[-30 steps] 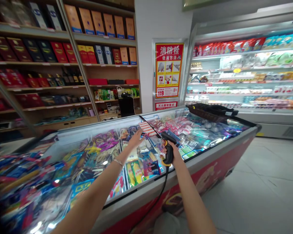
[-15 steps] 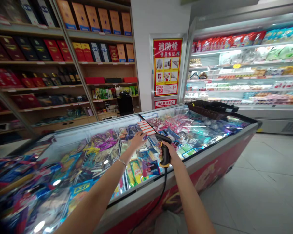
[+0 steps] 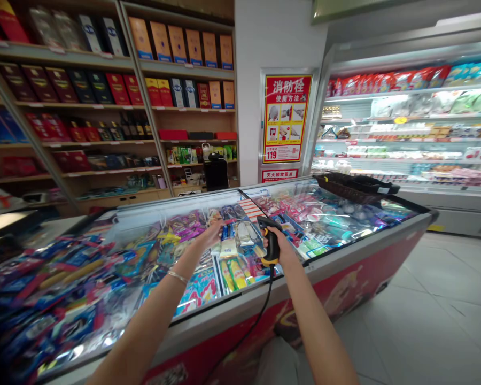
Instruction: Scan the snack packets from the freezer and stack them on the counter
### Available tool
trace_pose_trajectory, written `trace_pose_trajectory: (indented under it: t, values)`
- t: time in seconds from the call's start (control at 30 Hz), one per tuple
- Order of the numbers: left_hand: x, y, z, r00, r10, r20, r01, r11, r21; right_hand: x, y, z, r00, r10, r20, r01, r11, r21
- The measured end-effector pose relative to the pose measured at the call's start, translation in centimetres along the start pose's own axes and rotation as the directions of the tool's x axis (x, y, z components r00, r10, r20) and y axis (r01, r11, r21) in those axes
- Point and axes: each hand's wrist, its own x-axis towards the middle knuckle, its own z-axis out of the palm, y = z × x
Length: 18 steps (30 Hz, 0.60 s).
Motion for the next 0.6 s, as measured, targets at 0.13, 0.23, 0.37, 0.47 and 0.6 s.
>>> trace_pose_trajectory:
  t: [0.13, 0.23, 0.37, 0.47, 0.6]
  values:
    - [-3.7, 0.9, -5.8, 0.997, -0.08, -0.018, 0.073, 0.965, -0.253, -0.5, 2.9, 4.1, 0.992, 0.089, 0.093, -0.088, 0.996, -0.016]
    - [-6.2, 1.3, -9.9, 0.986, -0.099, -0.138, 0.024, 0.885, -0.464, -0.9, 6.4, 7.5, 0.976, 0.152, 0.156, -0.148, 0.988, -0.038]
    - [-8.6, 0.2, -13.6, 0.908, -0.094, -0.409, -0.104, 0.894, -0.436, -1.1, 11.4, 11.4, 0.951, 0.218, 0.219, -0.2, 0.975, -0.101]
    - [-9.7, -1.3, -15.2, 0.839, -0.038, -0.543, -0.164, 0.934, -0.318, -0.9, 14.8, 13.7, 0.944, 0.222, 0.246, -0.216, 0.975, -0.05]
    - [-9.9, -2.6, -15.9, 0.81, 0.072, -0.582, -0.188, 0.972, -0.141, -0.3, 18.2, 15.6, 0.946, 0.217, 0.24, -0.246, 0.965, 0.095]
